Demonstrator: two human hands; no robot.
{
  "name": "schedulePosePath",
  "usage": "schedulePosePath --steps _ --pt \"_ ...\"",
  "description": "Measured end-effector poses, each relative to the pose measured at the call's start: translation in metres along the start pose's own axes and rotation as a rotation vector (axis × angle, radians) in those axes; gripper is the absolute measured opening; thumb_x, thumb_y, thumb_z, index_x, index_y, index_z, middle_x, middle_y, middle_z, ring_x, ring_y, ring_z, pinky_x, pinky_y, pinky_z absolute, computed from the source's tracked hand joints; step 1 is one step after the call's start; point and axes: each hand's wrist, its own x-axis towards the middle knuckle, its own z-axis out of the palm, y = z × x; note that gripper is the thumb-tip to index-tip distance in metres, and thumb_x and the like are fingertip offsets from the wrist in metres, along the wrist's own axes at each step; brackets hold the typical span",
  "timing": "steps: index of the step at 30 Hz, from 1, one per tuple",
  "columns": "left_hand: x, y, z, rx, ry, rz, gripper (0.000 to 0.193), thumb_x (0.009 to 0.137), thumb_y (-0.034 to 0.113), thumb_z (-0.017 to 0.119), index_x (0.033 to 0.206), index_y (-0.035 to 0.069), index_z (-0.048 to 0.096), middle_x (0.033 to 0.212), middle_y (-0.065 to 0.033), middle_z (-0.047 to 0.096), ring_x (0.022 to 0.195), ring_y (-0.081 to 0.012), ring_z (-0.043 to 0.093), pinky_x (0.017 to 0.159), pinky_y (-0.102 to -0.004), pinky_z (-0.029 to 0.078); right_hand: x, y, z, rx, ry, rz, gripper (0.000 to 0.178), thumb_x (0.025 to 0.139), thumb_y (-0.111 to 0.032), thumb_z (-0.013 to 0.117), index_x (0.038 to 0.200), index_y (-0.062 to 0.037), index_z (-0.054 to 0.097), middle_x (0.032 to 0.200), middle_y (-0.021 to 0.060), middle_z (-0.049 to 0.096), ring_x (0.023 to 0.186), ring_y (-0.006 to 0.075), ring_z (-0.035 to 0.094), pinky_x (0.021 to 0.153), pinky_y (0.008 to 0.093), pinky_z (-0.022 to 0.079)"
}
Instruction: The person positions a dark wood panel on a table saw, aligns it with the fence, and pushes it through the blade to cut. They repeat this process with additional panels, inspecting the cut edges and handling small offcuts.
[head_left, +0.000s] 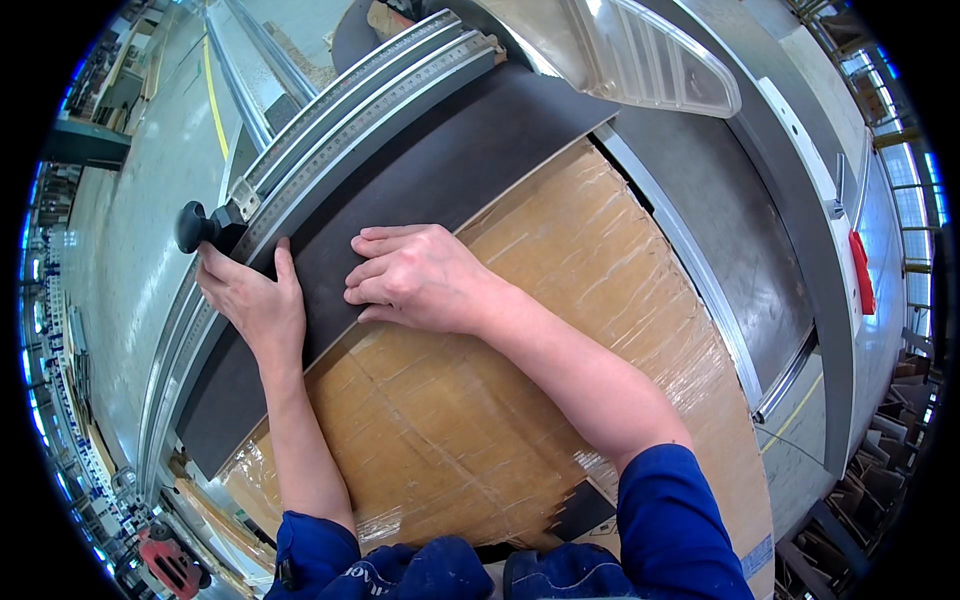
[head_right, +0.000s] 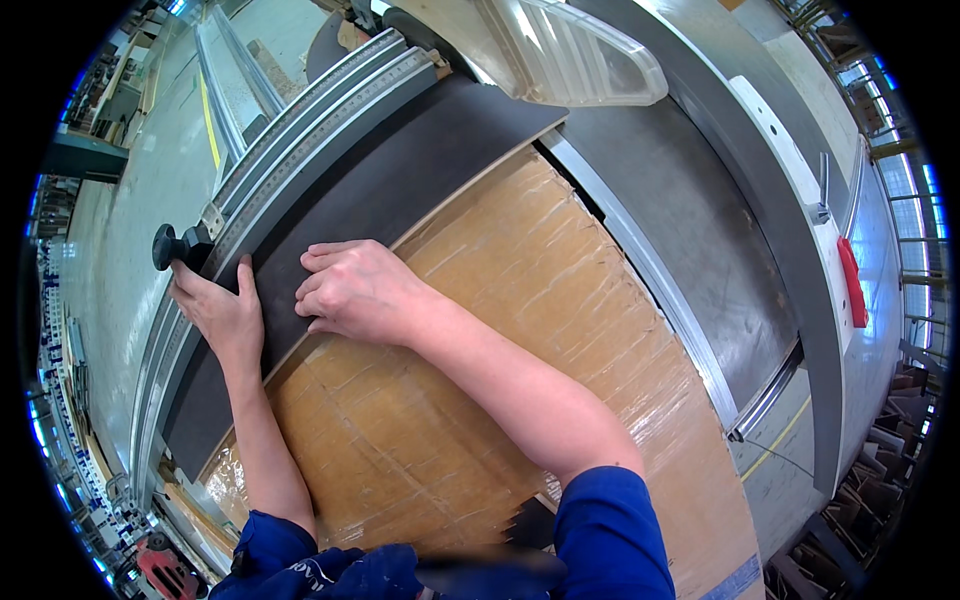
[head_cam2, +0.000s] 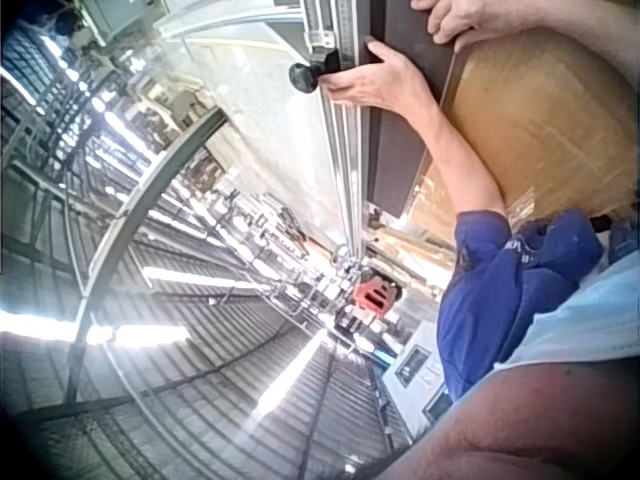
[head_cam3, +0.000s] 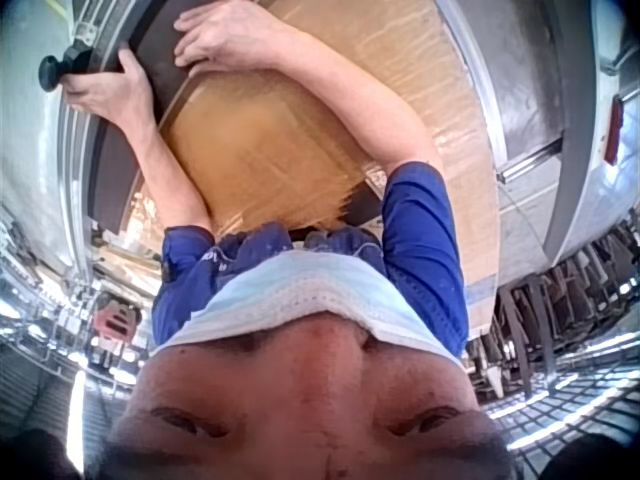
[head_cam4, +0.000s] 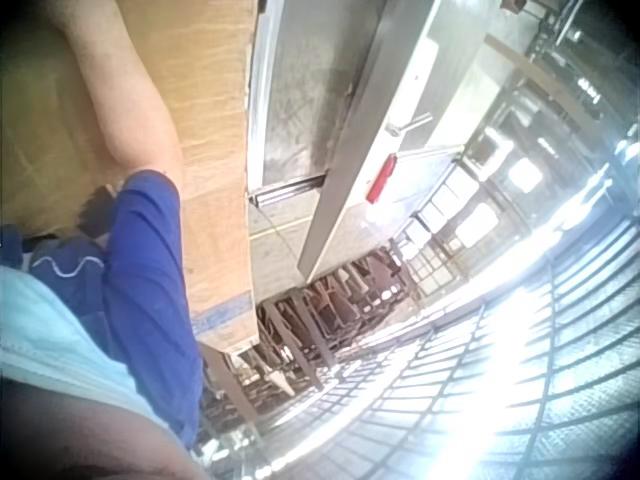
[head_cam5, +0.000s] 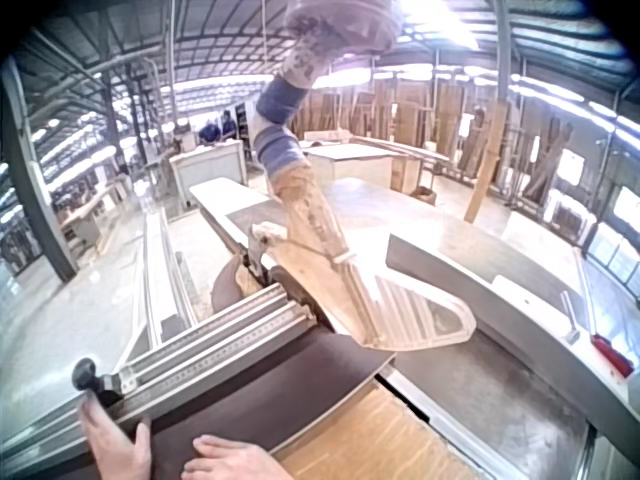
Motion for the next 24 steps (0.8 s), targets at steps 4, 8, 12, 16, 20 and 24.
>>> schedulePosePath --steps 4,8,12,16,20,24 --pt "-0.0001 0.0019 0.0006 -0.011 -0.007 -0.016 0.092 0.086 0.024 0.08 0.15 -0.01 0.024 0.133 -0.0301 0.042 0.127 -0.0448 0.042 0.11 -0.0526 0.032 -0.0006 0.0022 0.0006 -0.004 -0.002 -0.007 0.024 0.068 -0.02 0.084 0.089 -0.0097 0.078 0.097 0.003 0.077 0.107 0.0269 0.071 0.102 0.0375 0.056" --pt "-0.0006 -0.0017 0.0035 0.01 0.024 0.015 0.093 0.087 0.028 0.078 0.153 -0.008 0.024 0.131 -0.0302 0.044 0.124 -0.0454 0.045 0.108 -0.0505 0.035 -0.0003 0.0018 -0.0006 0.002 -0.01 0.004 0.024 0.069 -0.02 0.084 0.09 -0.0099 0.079 0.097 0.0027 0.077 0.107 0.0267 0.071 0.102 0.0374 0.055" --pt "-0.0009 -0.0014 0.0027 0.009 0.023 0.018 0.092 0.087 0.028 0.078 0.153 -0.008 0.024 0.131 -0.0305 0.044 0.124 -0.0453 0.045 0.108 -0.0505 0.035 -0.0001 0.0015 -0.0004 -0.002 -0.022 0.011 0.025 0.069 -0.021 0.084 0.091 -0.0103 0.079 0.098 0.0023 0.077 0.108 0.0267 0.071 0.103 0.0375 0.055" --pt "0.0 -0.0006 0.0014 0.008 0.016 0.016 0.092 0.087 0.027 0.078 0.153 -0.009 0.024 0.132 -0.0307 0.044 0.124 -0.0452 0.045 0.108 -0.0505 0.035 0.0003 0.0012 -0.0017 -0.001 -0.029 0.016 0.025 0.069 -0.021 0.084 0.091 -0.0108 0.078 0.099 0.002 0.077 0.108 0.0267 0.071 0.103 0.0375 0.055" --pt "0.0013 0.0027 -0.0005 -0.012 -0.006 -0.017 0.091 0.085 0.023 0.08 0.15 -0.01 0.026 0.131 -0.0294 0.044 0.126 -0.0444 0.043 0.11 -0.0528 0.032 0.0001 0.0007 -0.0009 0.01 -0.022 0.022 0.025 0.069 -0.021 0.084 0.091 -0.0111 0.078 0.099 0.0019 0.077 0.108 0.0267 0.07 0.103 0.0372 0.055" --pt "0.0002 0.0028 0.0015 -0.012 0.011 -0.018 0.091 0.085 0.023 0.08 0.15 -0.01 0.026 0.13 -0.0291 0.044 0.125 -0.0441 0.043 0.109 -0.0529 0.032 0.0001 0.0029 -0.001 0.003 -0.022 0.012 0.025 0.069 -0.021 0.084 0.092 -0.0113 0.079 0.099 0.0018 0.077 0.108 0.0266 0.071 0.102 0.037 0.055"
